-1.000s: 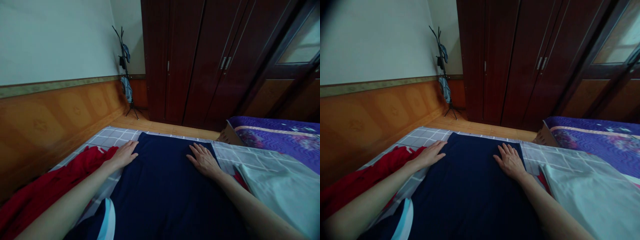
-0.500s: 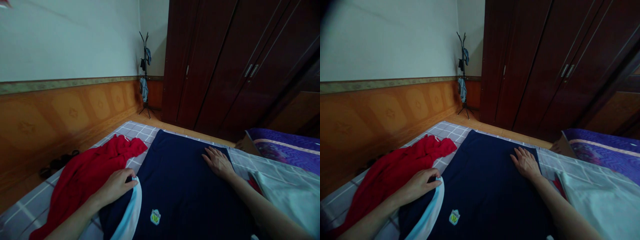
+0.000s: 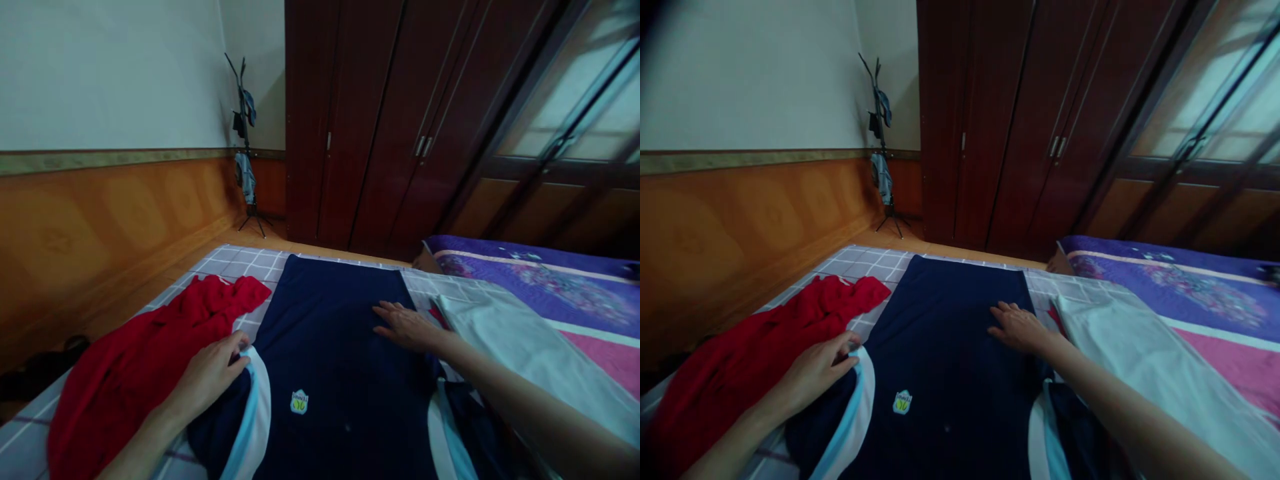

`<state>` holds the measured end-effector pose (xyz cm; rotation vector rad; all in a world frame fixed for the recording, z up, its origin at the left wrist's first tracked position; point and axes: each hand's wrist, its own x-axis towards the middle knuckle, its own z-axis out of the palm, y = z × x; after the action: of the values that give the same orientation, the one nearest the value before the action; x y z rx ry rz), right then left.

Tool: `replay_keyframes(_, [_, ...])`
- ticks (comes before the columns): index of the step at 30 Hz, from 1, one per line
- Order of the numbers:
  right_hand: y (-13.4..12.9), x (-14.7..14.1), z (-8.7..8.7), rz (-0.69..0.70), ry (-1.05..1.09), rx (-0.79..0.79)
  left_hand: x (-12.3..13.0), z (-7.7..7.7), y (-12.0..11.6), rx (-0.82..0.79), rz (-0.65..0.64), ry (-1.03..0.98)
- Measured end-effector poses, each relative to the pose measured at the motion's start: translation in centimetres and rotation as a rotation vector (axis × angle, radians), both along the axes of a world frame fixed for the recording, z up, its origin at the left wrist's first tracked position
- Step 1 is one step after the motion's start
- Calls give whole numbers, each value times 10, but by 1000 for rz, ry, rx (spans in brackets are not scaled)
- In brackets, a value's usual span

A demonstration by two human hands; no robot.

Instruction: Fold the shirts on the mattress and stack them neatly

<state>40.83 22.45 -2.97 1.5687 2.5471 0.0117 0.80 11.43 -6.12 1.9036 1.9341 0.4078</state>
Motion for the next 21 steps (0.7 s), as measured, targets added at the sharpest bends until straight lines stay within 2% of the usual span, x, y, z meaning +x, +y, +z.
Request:
replay_keyframes(3, [-51, 10, 7, -16, 52, -113, -6, -8, -1, 51, -58, 67])
replay_keyframes(5, [-80, 17, 9, -58, 87, -152, -8, -11, -1, 156, -92, 91])
replay_keyframes(8, [-112, 27, 5, -120, 100, -112, -1, -8, -5, 323, -178, 65])
replay_keyframes(10, [-126, 35, -1, -141, 99, -37, 8, -4, -9, 320, -277, 20])
replay_keyframes(14, [-144, 48, -8, -248, 84, 89, 19, 3, -15, 172, -442, 16])
replay_keyframes(17, [-154, 51, -2, -366, 35, 73, 20, 4, -14, 132, -466, 36])
replay_keyframes(21, [-163, 53, 13, -562, -68, 25, 17, 4, -11, 158, -466, 48])
